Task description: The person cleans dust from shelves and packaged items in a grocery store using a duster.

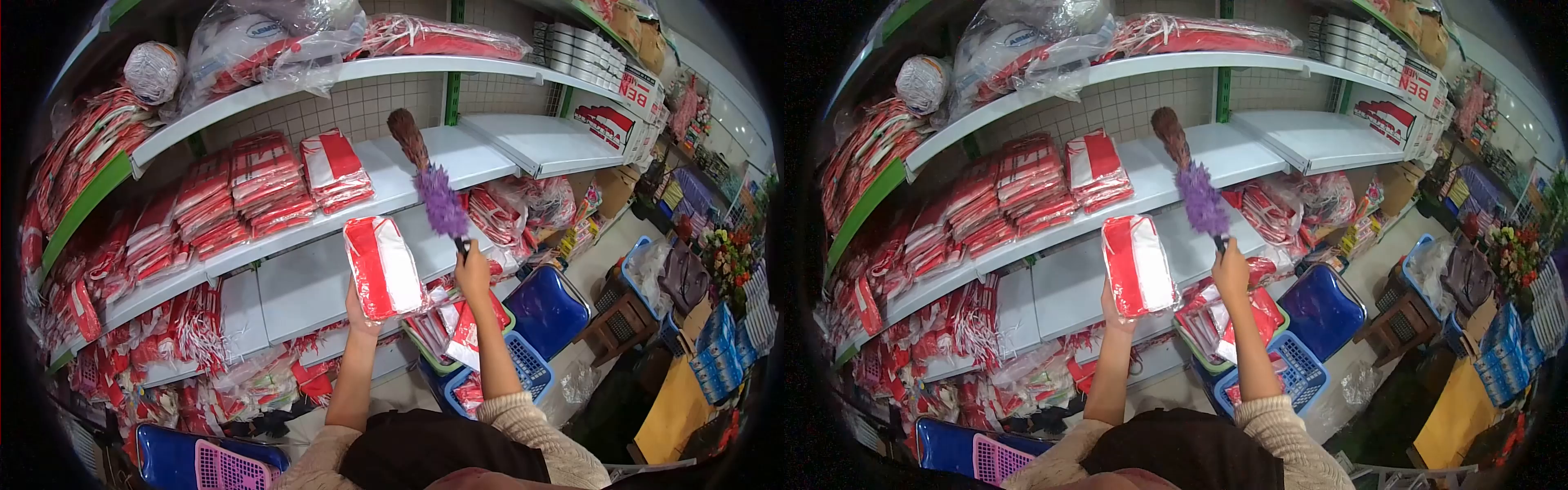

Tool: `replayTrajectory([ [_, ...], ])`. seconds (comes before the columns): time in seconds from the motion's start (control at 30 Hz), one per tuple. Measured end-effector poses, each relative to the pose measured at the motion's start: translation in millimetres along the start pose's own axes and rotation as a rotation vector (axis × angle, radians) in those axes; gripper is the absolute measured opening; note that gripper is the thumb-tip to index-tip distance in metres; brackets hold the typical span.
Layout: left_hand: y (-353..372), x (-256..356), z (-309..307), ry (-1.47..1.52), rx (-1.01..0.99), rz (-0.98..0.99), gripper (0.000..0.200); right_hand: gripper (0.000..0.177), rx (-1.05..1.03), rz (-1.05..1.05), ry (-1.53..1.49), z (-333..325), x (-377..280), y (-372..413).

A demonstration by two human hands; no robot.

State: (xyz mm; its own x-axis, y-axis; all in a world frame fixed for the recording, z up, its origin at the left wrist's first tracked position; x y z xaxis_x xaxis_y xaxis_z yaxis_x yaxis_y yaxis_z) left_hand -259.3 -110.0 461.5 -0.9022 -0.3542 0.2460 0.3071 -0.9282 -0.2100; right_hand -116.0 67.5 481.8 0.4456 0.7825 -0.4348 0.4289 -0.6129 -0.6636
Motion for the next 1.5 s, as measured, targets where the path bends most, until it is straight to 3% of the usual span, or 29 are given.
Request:
replayTrajectory([
  [0.07, 0, -5, 10, 0.059, -0.094, -0.041, 0.047, 0.026, 0.034, 0.013, -0.132, 12, 23, 35],
  [0.17, -10, -16, -14, -0.301, 0.007, 0.057, 0.05, 0.033, 0.073, 0.082, -0.299, 29, 55, 78],
  [0.2, -11, -20, 9, 0.137, -0.156, -0.151, 0.057, 0.036, 0.085, 0.111, -0.351, 29, 62, 88],
  [0.33, -13, -30, 15, 0.174, -0.265, -0.198, 0.076, 0.03, 0.119, 0.179, -0.111, -22, 61, 114],
  [0.43, -25, -32, -2, 0.154, -0.1, -0.193, 0.074, 0.028, 0.083, 0.221, 0.069, -41, 88, 141],
  [0.53, -30, -41, -11, 0.187, -0.135, -0.197, 0.075, 0.029, 0.141, 0.225, 0.097, -60, 100, 159],
  [0.63, -37, -47, -28, 0.167, -0.114, -0.213, 0.069, 0.029, 0.192, 0.07, 0.041, -82, 95, 166],
  [0.77, -46, -53, -69, 0.22, 0.01, -0.222, 0.061, 0.031, 0.063, -0.294, 0.162, -104, 98, 174],
  [0.9, -37, -62, -71, 0.179, -0.124, -0.235, 0.055, 0.03, -0.07, -0.337, 0.308, -121, 102, 165],
  [0.97, -38, -63, -73, 0.183, -0.143, -0.243, 0.052, 0.026, -0.021, -0.225, 0.316, -121, 111, 163],
  [1.07, -36, -63, -65, 0.076, 0.061, -0.412, 0.059, 0.023, 0.029, -0.006, 0.332, -121, 114, 157],
  [1.17, -32, -63, -60, 0.111, 0.035, -0.428, 0.06, 0.021, 0.056, 0.232, 0.449, -128, 108, 154],
  [1.2, -27, -64, -43, 0.046, 0.112, -0.435, 0.059, 0.02, 0.127, 0.169, 0.415, -127, 113, 158],
  [1.33, -22, -54, -43, -0.027, -0.184, -0.432, 0.05, 0.022, 0.031, -0.098, 0.159, -125, 122, 182],
  [1.43, -19, -51, -46, -0.078, -0.409, -0.435, 0.043, 0.024, -0.071, -0.355, 0.244, -139, 111, 183],
  [1.5, -24, -60, -59, 0.747, -0.189, -0.496, 0.047, 0.025, -0.025, -0.264, 0.263, -136, 123, 191],
])
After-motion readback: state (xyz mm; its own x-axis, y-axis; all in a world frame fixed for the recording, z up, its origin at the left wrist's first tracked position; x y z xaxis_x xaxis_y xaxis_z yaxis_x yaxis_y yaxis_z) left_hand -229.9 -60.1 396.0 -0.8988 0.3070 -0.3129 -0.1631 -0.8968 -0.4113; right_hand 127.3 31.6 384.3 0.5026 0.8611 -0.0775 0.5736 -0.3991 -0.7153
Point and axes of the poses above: each hand's wrist, its own y-axis away from the middle knuckle, its own z-axis out of the palm, x = y × z, the point moved 2 cm from there along -y, towards the middle knuckle, and after that the axes turned 13 degrees about -z, right-handed, at the moved point
